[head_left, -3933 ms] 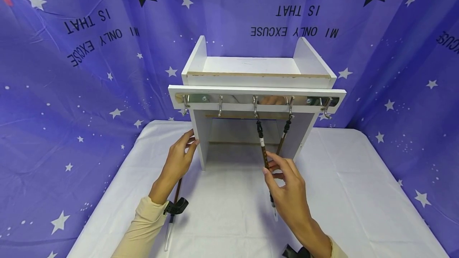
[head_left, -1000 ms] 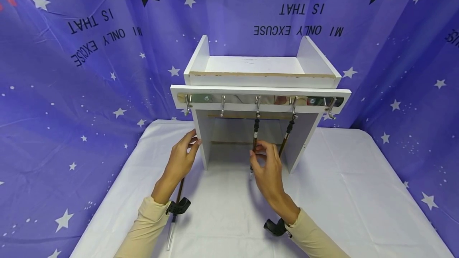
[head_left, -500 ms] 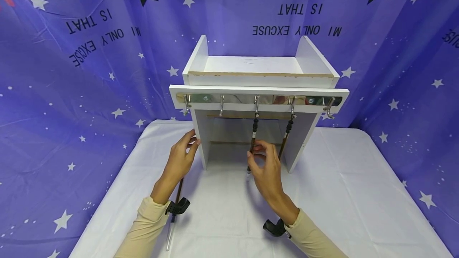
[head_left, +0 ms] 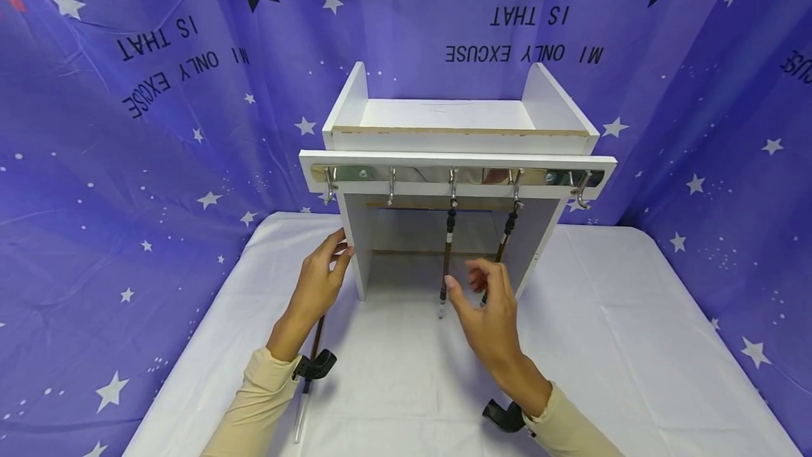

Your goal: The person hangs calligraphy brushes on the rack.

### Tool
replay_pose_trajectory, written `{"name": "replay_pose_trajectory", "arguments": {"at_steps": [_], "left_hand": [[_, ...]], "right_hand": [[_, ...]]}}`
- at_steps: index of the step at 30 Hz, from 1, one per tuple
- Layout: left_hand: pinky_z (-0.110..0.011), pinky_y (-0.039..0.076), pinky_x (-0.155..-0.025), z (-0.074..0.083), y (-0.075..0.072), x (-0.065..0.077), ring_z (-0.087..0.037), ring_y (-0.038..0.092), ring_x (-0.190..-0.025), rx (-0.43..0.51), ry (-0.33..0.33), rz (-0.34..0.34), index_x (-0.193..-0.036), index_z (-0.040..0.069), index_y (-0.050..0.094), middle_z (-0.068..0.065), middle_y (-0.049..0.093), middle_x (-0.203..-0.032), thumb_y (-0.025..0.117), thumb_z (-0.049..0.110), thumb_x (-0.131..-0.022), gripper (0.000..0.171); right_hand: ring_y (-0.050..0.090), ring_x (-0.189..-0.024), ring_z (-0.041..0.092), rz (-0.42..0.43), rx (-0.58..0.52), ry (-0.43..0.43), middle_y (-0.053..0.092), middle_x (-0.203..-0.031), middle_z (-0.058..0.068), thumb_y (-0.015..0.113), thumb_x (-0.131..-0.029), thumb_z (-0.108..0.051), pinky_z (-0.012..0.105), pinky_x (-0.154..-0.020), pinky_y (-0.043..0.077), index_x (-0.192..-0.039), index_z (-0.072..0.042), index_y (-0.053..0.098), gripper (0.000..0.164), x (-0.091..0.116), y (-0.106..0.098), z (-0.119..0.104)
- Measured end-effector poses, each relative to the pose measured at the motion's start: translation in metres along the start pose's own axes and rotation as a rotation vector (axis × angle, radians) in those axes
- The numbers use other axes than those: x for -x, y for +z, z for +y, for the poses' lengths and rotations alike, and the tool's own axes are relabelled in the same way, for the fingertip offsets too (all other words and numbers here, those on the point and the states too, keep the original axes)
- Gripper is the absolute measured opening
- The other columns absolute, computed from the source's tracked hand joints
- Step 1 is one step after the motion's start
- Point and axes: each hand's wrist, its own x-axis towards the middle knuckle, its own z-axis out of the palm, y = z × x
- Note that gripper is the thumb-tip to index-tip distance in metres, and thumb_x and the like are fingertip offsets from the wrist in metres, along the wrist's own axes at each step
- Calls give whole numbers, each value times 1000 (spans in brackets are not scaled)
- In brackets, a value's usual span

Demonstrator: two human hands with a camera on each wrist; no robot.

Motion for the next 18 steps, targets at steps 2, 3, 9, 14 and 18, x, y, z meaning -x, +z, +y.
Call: {"name": "replay_pose_trajectory", "arguments": {"at_steps": [2,3,9,14,18], "left_hand": [[-53,58,-103,0,0,0,-39,69,-121,1,1,1,-149,0,54,-22,65,-141,58,15,-110,42],[-53,58,-103,0,0,0,-38,69,-121,2,1,2,-150,0,54,-22,65,-141,58,16,-110,42],[-51,59,-102,1,0,0,-37,68,-124,7,-8,16,-150,2,55,-20,65,-141,58,16,-110,42],[-52,59,-102,2,0,0,-38,69,-121,7,-20,11,-149,1,55,-21,65,-140,59,14,-110,41],[-51,59,-103,2,1,0,-38,69,-122,6,-19,4,-149,1,54,-21,65,-140,59,15,-110,42]], "right_hand": [[53,-86,19,54,-10,-65,55,-96,12,78,-99,-27,24,-77,45,-116,2,61,37,-4,-12,-1],[52,-85,21,90,-17,-98,55,-94,13,76,-101,-32,24,-77,44,-112,3,62,40,-7,-18,-1],[55,-86,23,268,-6,-161,56,-90,21,73,-102,-38,20,-85,44,-102,13,62,53,-23,-50,10],[56,-101,12,249,66,-98,59,-103,28,79,-93,-12,19,-92,45,-110,15,60,37,-30,-75,23],[60,-111,26,179,141,0,62,-118,23,78,-92,-3,17,-94,46,-126,11,57,43,-33,-92,32]]}}
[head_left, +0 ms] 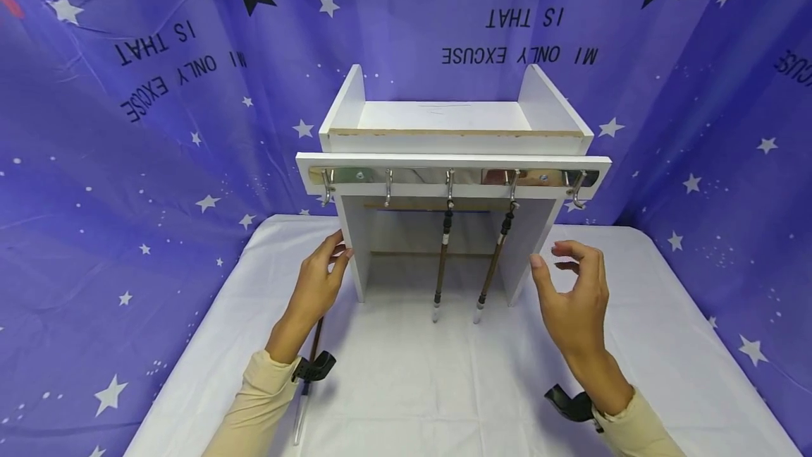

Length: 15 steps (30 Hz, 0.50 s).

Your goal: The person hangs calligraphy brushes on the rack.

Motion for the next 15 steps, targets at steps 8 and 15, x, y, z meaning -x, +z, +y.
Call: {"name": "replay_pose_trajectory", "arguments": {"at_steps": [8,15], "left_hand": [[-51,58,-103,0,0,0,-37,67,-124,-2,5,2,-149,0,54,-21,65,-141,58,14,-110,42],[-52,58,-103,-1,0,0,-38,68,-124,-4,0,-4,-150,0,53,-21,64,-142,58,16,-111,43]], "right_hand": [[62,-129,35,-200,114,223,59,-145,15,75,-99,-22,11,-100,47,-151,-3,49,62,-6,-13,30],[60,-133,37,-366,141,256,56,-150,16,73,-101,-28,54,-103,54,-154,-4,47,64,-10,-13,45]]}}
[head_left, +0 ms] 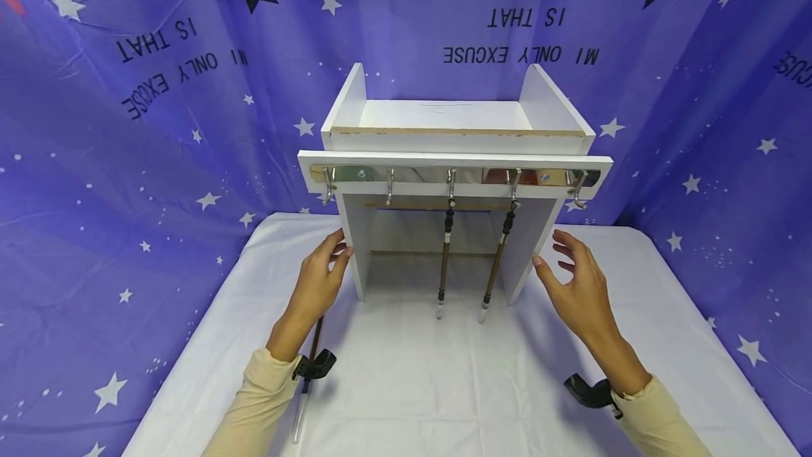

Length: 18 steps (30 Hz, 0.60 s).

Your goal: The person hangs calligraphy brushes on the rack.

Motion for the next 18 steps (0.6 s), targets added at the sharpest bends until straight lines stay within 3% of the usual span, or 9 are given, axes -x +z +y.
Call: {"name": "replay_pose_trajectory", "arguments": {"at_steps": [11,18], "left_hand": [[-53,58,-103,1,-1,-1,-38,68,-123,-3,2,-5,-150,0,53,-22,65,-141,58,16,-111,43],[-53,58,-103,1,-1,-1,-39,69,-121,-7,1,-5,-149,-1,53,-23,65,-139,58,16,-110,42]], "right_hand": [[55,-139,44,-217,-32,3,56,-151,23,74,-101,-30,57,-110,50,-159,-5,43,70,-10,-4,10],[58,-136,45,-262,-33,-3,57,-150,24,68,-106,-28,50,-107,52,-155,-4,48,58,-16,-3,15]]}}
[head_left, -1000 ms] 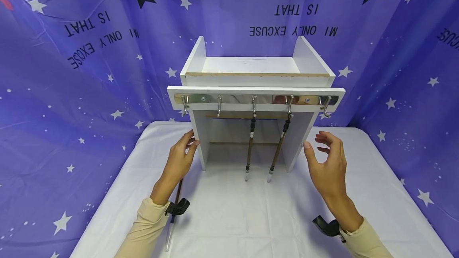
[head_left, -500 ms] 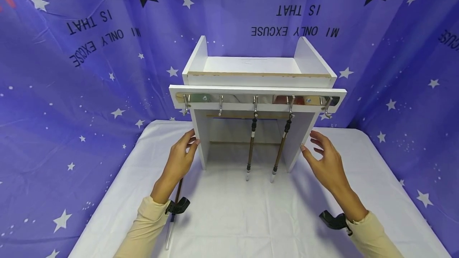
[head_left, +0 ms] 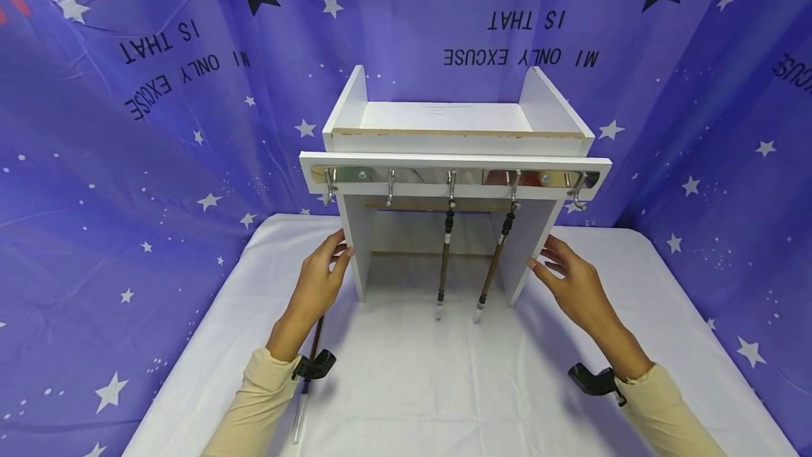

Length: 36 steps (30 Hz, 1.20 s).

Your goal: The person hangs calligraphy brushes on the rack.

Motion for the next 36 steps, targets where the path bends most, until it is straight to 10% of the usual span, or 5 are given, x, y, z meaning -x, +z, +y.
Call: {"name": "replay_pose_trajectory", "arguments": {"at_steps": [14,21,36], "left_hand": [[-53,58,-104,1,0,0,-40,70,-119,-5,6,-4,-149,-1,53,-24,65,-139,58,15,-110,43],[-54,57,-105,0,0,-1,-40,69,-121,-14,17,-5,-150,-2,52,-24,64,-140,57,15,-111,43],[-54,56,-107,-2,-9,6,-38,63,-132,-34,-42,-59,-150,1,51,-20,59,-148,64,28,-108,52]], "right_hand": [[67,-125,45,21,-13,-20,65,-142,24,63,-109,-26,46,-97,56,-149,-4,57,47,-5,0,6],[68,-123,42,33,-55,-28,66,-141,23,65,-108,-26,-1,-87,48,-147,-3,61,46,-5,0,8],[67,-124,42,29,-85,-19,66,-142,21,66,-107,-26,-2,-87,46,-148,-3,60,47,-7,1,9]]}}
